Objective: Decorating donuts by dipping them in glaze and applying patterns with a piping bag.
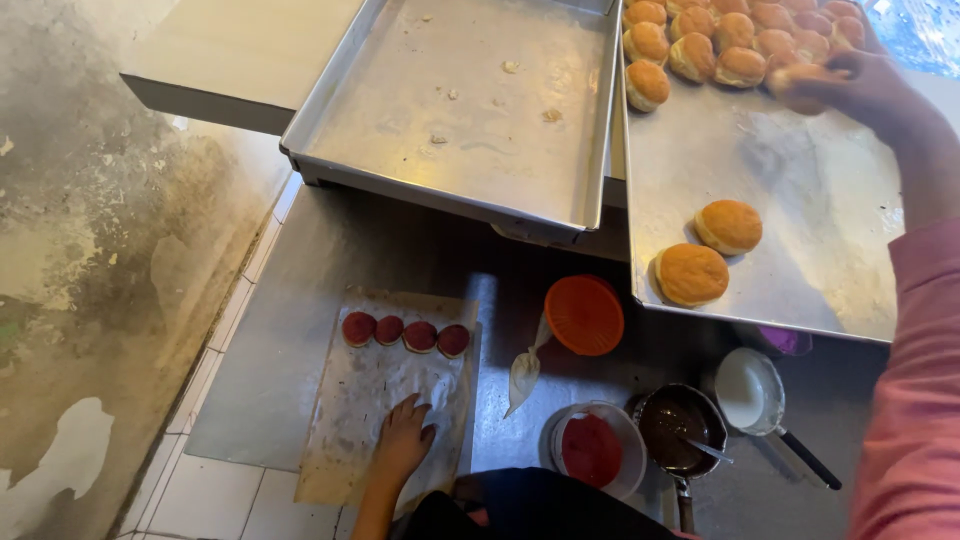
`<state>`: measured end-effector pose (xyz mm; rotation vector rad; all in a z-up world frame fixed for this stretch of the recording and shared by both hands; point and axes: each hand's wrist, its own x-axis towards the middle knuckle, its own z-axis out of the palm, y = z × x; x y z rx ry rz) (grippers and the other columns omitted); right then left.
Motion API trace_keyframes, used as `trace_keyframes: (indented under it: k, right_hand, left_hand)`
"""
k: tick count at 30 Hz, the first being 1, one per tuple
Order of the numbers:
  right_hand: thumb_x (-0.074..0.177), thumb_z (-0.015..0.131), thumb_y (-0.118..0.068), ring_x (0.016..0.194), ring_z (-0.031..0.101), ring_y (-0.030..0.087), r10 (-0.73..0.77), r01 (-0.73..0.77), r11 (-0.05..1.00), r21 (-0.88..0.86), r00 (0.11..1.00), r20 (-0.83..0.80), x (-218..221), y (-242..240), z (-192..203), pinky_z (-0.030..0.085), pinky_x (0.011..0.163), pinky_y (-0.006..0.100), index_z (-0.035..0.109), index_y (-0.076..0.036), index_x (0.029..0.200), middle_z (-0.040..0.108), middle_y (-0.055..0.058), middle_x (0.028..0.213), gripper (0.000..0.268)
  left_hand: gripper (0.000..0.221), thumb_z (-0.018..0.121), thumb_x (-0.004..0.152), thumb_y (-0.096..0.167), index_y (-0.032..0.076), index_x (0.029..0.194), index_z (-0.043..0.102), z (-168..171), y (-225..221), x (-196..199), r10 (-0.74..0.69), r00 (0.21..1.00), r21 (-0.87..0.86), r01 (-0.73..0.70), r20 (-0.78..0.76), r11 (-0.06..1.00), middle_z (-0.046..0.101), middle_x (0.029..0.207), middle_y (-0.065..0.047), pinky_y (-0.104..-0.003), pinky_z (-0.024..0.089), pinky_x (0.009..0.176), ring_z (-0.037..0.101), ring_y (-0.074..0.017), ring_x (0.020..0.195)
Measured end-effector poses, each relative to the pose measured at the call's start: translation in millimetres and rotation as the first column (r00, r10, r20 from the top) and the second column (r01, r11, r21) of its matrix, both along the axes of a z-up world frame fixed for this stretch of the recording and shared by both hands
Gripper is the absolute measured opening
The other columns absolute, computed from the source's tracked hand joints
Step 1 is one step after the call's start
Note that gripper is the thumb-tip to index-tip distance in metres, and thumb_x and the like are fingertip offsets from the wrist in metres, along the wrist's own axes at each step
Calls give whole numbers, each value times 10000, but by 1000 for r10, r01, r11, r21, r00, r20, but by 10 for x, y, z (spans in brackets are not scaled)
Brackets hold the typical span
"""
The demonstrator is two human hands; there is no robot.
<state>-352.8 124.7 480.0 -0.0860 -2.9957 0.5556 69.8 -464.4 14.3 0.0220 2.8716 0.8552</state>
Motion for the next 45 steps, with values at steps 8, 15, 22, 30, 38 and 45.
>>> trace_keyframes:
  k: [8,15,22,30,38,45]
  right_hand:
    - [773,818,-536,1462,326,419,554,-584,782,217,811,188,-193,-1587,-101,320,1116,542,679,-106,1319,328,203,1644,710]
    - [856,764,-530,1308,568,350,502,-521,843,135,852,150,237,-1608,149,458,1088,494,687,-78,1314,582,188,1466,648]
    - [795,757,-378,1371,499,342,884,-899,438,18,426,-193,2385,-1615,675,462,1137,441,561,-8,1387,456,173,1494,726]
    - [727,812,-237,1358,430,433,829,-751,554,-358,536,159,4458,-1776,-662,416,1079,486,674,-35,1262,428,229,1482,589]
    - [681,849,-129,1294,569,338,460,-310,603,-735,888,2,5258,-743,-2622,489,1032,489,544,-83,1157,482,199,1518,568]
    - [894,748,-163,988,650,278,115,223,-294,-930,974,197,5315,-216,-3386,533,709,411,439,-133,1457,608,176,1212,643]
  left_hand:
    - [477,701,852,240,53,1282,618,51,-24,25,-34,995,56,40,-98,998,474,1454,-211,-502,360,1111,442,-404,1334]
    - [423,649,898,201,37,1286,622,1026,153,24,-36,998,330,51,-52,943,605,1344,-149,-429,458,1032,576,-353,1225]
    - [649,624,1040,315,132,1596,343,2134,810,-35,-259,965,980,78,-29,182,501,1533,-171,-427,447,1149,548,-303,1362]
    - [818,636,991,346,216,1657,179,2494,1969,302,-677,728,875,-394,111,-280,355,1623,-113,-460,430,1191,473,-273,1461]
    - [630,576,1010,297,246,1568,288,1268,2507,321,-457,794,818,-534,400,-211,554,1413,-185,-470,536,917,625,-305,1092]
    - [594,471,1027,362,137,1558,330,1197,2783,205,-471,759,781,-590,449,-205,541,1461,-174,-491,536,951,650,-339,1180]
